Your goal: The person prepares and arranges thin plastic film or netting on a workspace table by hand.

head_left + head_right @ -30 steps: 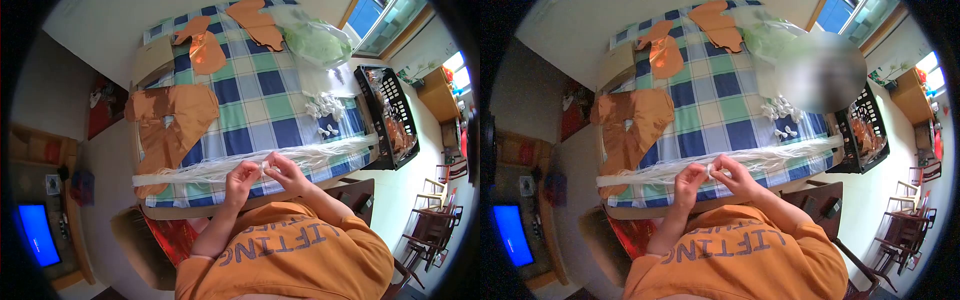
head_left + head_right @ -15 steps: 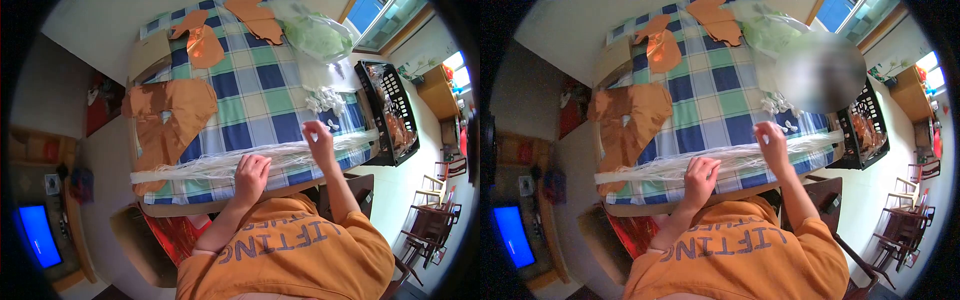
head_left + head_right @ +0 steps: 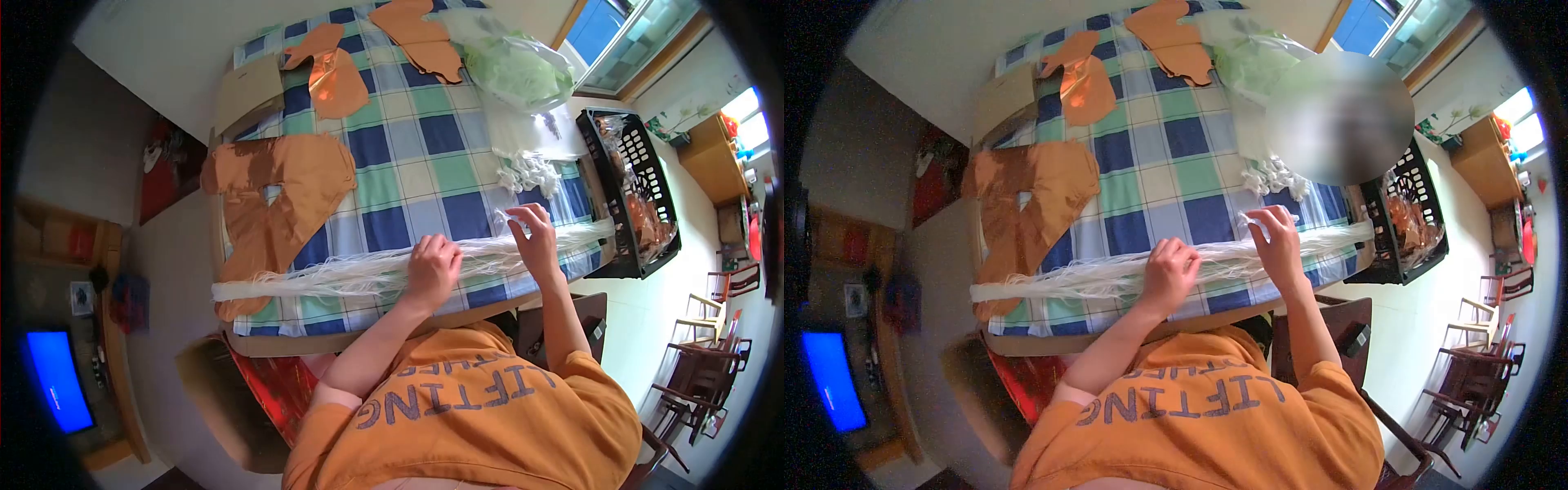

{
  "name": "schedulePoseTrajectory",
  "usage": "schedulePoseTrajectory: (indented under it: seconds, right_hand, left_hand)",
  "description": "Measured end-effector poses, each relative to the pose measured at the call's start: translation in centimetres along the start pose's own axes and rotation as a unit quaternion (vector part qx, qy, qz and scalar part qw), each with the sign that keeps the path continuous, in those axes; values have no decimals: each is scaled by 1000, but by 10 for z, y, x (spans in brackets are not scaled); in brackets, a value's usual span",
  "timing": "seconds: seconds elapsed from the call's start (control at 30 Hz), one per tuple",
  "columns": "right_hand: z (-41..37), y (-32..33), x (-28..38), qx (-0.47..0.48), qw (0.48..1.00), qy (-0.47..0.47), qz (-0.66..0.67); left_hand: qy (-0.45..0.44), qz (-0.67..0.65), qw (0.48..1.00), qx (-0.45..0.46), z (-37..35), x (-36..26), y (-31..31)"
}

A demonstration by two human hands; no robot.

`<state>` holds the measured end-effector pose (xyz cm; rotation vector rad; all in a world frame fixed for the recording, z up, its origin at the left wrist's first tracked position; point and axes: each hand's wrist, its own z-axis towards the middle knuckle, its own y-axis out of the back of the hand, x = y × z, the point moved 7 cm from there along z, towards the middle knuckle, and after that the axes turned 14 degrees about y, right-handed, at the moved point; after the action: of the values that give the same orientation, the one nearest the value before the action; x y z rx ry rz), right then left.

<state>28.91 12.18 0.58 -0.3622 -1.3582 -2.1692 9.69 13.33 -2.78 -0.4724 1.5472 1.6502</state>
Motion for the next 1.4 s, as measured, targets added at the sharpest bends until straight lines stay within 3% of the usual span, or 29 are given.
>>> schedulePoseTrajectory:
  seconds: [0.1,0.2,0.3,0.33,0.4,0.43,0.5,0.53,0.6,0.63,0.67,0.7,0.73,0.77,0.8,0.83,0.87,0.9,0.93,0.97,1.0,1.07,1.13,1.17,1.2,1.27,1.33,1.4]
  right_hand:
    - [-1,12,23,-3,1000,23,13]
    - [-2,-2,64,77,989,79,103]
    - [-16,-42,92,123,967,128,181]
    - [-23,-58,100,123,957,163,206]
    - [-23,-79,122,142,888,69,432]
    - [-14,-78,139,136,861,26,489]
    - [-8,-79,148,57,721,-9,691]
    - [-13,-85,142,36,702,-41,710]
    - [-30,-97,117,33,736,-131,663]
    - [-32,-96,103,46,750,-159,641]
    - [-26,-92,98,113,723,-169,661]
    - [-18,-78,95,76,792,-134,590]
    - [-18,-73,88,83,822,-118,551]
    - [-18,-68,86,114,874,-70,466]
    - [-17,-65,88,145,915,-20,376]
    - [-17,-65,95,157,913,4,375]
    - [-18,-62,106,170,911,28,376]
    - [-19,-59,115,184,907,50,375]
    - [-19,-56,120,183,909,65,368]
    - [-18,-53,124,182,912,79,360]
    - [-17,-51,127,181,913,92,353]
    - [-12,-45,120,135,923,87,351]
    - [-8,-42,109,97,927,86,351]
    - [-7,-34,117,90,926,110,351]
    - [-7,-40,122,120,925,129,338]
    - [-11,-52,129,174,923,159,304]
    - [-13,-53,119,149,936,119,295]
    - [-17,-47,104,96,946,50,306]
  left_hand:
    - [18,-72,997,3,0,-1,24]
    - [59,-113,991,35,-6,1,34]
    - [97,-289,946,104,-17,-18,46]
    - [71,-331,933,124,-23,-30,46]
    - [17,-410,898,160,-31,-52,44]
    - [-52,-369,914,157,-33,-63,50]
    - [-192,-279,929,148,-38,-85,60]
    - [-186,-184,961,93,-34,-84,72]
    - [-168,10,986,-18,-27,-70,109]
    - [-102,122,986,-48,-20,-53,119]
    - [-36,231,969,-78,-14,-35,132]
    - [67,200,975,74,-13,-8,132]
    - [167,161,946,224,-24,18,131]
    - [158,-74,928,328,-35,24,128]
    - [131,-268,887,353,-42,18,125]
    - [101,-450,809,363,-48,10,126]
    - [67,-616,699,358,-53,4,129]
    - [111,-545,792,252,-51,18,120]
    - [95,-351,908,208,-46,13,113]
    - [74,-140,976,153,-39,5,108]
    - [50,80,991,90,-35,1,107]
    - [51,-106,966,231,-46,3,91]
    - [81,-340,870,347,-57,-3,85]
    - [71,-443,826,341,-55,-1,86]
    - [108,-576,748,311,-56,5,90]
    - [81,-623,715,305,-49,3,98]
    - [180,-590,736,280,-47,5,97]
    - [243,-483,805,243,-47,15,97]
